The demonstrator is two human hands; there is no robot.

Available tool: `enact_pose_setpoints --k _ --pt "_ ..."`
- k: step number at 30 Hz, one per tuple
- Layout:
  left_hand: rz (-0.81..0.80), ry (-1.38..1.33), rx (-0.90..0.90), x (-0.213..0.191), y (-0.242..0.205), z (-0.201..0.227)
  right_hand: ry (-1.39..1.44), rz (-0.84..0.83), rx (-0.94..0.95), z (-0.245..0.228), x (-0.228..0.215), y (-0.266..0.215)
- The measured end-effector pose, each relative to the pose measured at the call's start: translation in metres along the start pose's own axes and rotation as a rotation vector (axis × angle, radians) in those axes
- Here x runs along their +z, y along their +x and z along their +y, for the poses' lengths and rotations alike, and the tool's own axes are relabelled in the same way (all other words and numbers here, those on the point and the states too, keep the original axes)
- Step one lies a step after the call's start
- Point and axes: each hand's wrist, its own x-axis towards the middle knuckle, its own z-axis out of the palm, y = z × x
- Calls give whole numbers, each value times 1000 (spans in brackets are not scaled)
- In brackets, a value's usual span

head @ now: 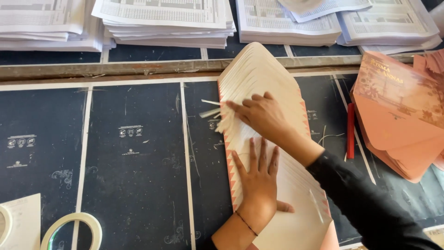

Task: The person assembles pink envelopes by applying adhesive strips to the flaps and folding them shut. They use a red tool to smooth the edges and a bundle of white sticks to press the flaps firmly. The finished envelopes are stacked on the table.

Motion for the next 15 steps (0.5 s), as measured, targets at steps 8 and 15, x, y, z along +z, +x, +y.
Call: enact_pose_setpoints --k 8,15 --pt "176 56 -62 3 -5 3 84 -195 193 45 -94 48" --pt "-41 188 -18 -18 -22 26 96 408 181 91 -134 -39"
